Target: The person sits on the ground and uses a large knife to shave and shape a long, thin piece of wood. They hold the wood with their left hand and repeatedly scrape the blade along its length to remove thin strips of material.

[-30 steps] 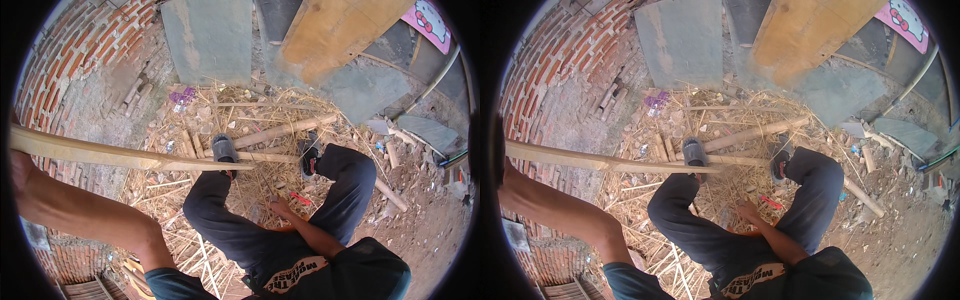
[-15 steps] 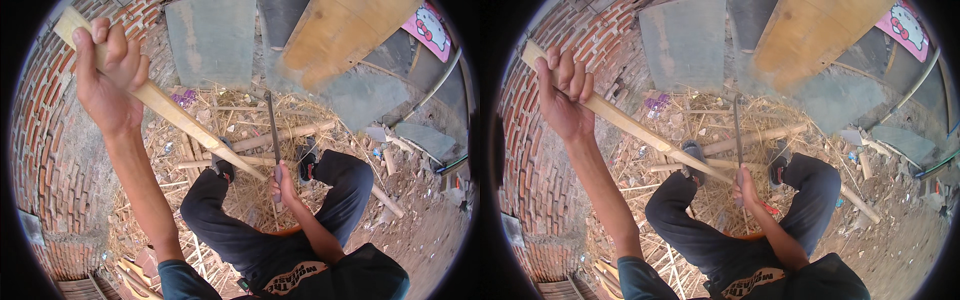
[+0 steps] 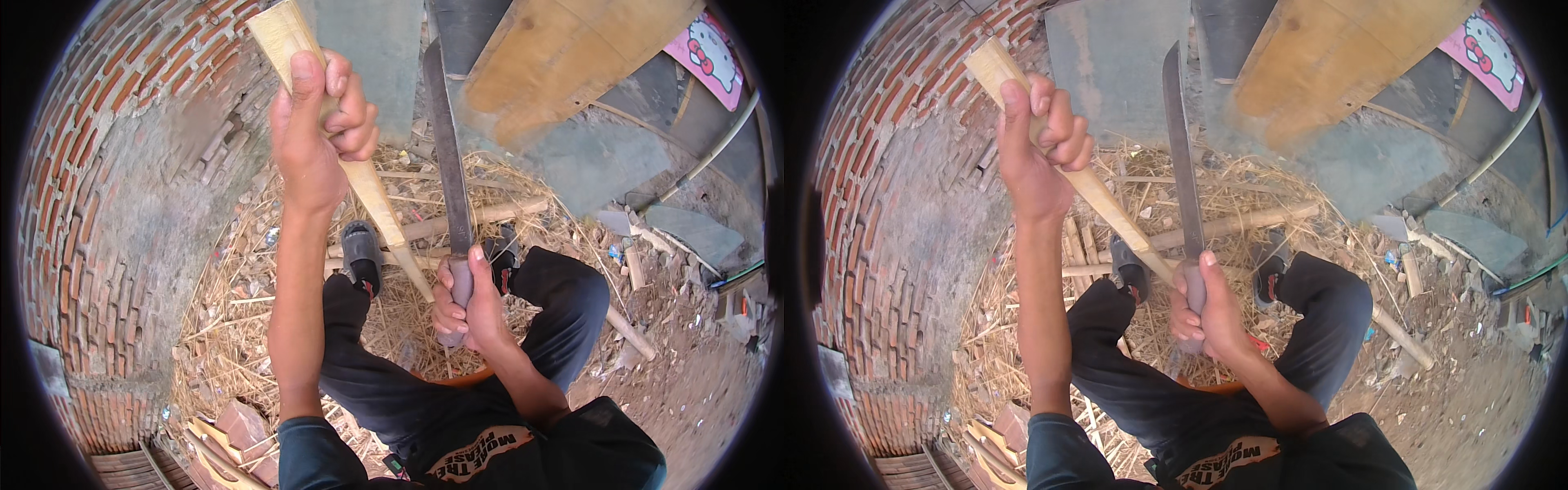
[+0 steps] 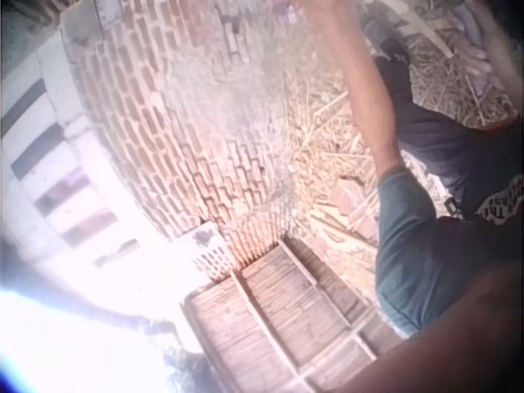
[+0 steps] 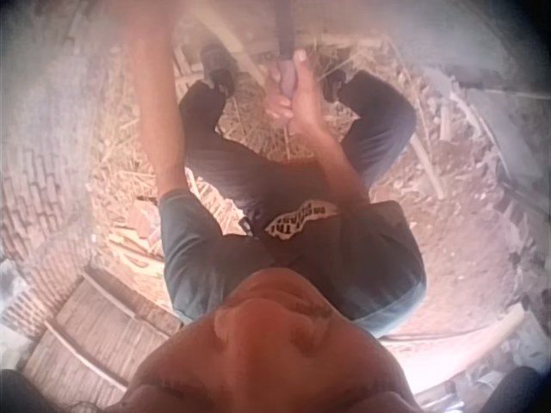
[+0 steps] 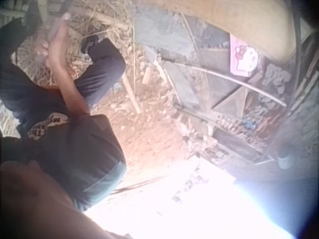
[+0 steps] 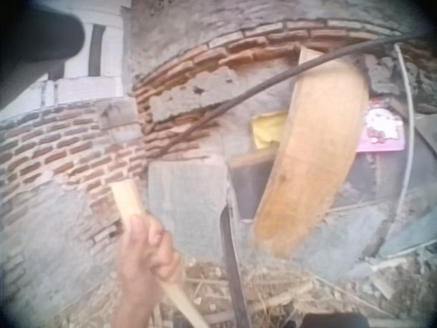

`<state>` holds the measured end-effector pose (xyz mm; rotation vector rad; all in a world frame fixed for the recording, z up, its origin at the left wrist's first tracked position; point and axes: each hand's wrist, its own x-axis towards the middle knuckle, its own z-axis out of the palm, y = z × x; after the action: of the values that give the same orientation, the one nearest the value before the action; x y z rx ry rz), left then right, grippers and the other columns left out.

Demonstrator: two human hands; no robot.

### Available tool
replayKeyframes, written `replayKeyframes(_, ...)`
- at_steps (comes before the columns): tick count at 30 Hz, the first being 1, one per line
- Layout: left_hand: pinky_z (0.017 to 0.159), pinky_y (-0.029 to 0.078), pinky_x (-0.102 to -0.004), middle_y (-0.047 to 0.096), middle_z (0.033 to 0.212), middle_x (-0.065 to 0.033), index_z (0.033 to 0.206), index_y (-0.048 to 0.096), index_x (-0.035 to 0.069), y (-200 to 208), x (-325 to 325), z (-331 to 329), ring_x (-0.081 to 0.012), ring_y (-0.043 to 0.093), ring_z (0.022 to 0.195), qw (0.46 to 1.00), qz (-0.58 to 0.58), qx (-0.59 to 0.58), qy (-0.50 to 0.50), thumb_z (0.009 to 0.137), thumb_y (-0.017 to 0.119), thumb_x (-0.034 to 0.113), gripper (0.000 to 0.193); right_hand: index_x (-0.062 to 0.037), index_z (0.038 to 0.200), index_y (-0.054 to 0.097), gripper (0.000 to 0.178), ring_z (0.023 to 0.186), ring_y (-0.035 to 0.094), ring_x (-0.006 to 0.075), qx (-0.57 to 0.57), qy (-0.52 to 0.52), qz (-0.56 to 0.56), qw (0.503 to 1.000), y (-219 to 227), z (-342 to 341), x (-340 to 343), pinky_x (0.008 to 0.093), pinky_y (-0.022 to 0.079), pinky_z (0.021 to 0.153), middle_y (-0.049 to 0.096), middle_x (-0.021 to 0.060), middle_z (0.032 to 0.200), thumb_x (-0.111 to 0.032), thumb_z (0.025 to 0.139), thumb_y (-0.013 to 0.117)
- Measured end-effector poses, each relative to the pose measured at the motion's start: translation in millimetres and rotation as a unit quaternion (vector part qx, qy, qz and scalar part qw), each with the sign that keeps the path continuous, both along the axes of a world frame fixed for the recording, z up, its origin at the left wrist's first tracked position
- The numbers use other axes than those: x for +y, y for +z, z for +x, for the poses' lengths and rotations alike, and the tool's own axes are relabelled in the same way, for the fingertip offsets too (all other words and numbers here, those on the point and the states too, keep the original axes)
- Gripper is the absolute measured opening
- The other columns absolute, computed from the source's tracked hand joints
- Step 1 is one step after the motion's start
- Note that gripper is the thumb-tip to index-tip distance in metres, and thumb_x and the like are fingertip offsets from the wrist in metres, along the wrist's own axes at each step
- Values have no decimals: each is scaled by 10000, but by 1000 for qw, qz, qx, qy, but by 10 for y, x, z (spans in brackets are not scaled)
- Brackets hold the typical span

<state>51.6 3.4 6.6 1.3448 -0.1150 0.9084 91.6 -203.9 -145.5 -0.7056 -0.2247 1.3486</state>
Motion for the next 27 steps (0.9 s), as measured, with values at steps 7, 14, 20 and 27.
replayKeyframes(7, 399, 148, -213, 266, 613, 77, 880, 416, 154, -20, 64, -1, -29, 191, 458, 1000, -3, -7, 14, 1072, 422, 502, 397, -118, 843, 415, 559, 375, 261, 88, 37, 89, -122, 988, -423, -89, 148, 289, 294, 408, 320, -23, 532, -642, 1026, 348)
replayKeyframes(14, 395, 145, -213, 254, 608, 81, 880, 414, 155, -25, 81, -36, -27, 184, 456, 1000, 6, -15, 12, 1076, 413, 498, 396, -119, 841, 412, 549, 377, 262, 102, 14, 5, -7, 1000, -67, -85, 41, 288, 293, 421, 314, -20, 532, -632, 1028, 352)
replayKeyframes(20, 397, 145, -217, 251, 608, 80, 878, 408, 157, -44, 62, -82, -31, 187, 458, 1000, 3, -15, 17, 1077, 409, 498, 395, -127, 843, 424, 560, 370, 256, 92, 40, 76, -122, 989, -344, -132, 256, 285, 294, 417, 316, -35, 532, -658, 1010, 365)
replayKeyframes(27, 402, 152, -218, 244, 611, 77, 881, 404, 160, -53, 119, -220, -36, 182, 463, 999, -14, -19, 43, 1079, 402, 495, 390, -138, 834, 420, 574, 342, 245, 95, 92, 35, -18, 995, -137, -35, 100, 291, 302, 407, 285, -43, 493, -680, 1006, 342)
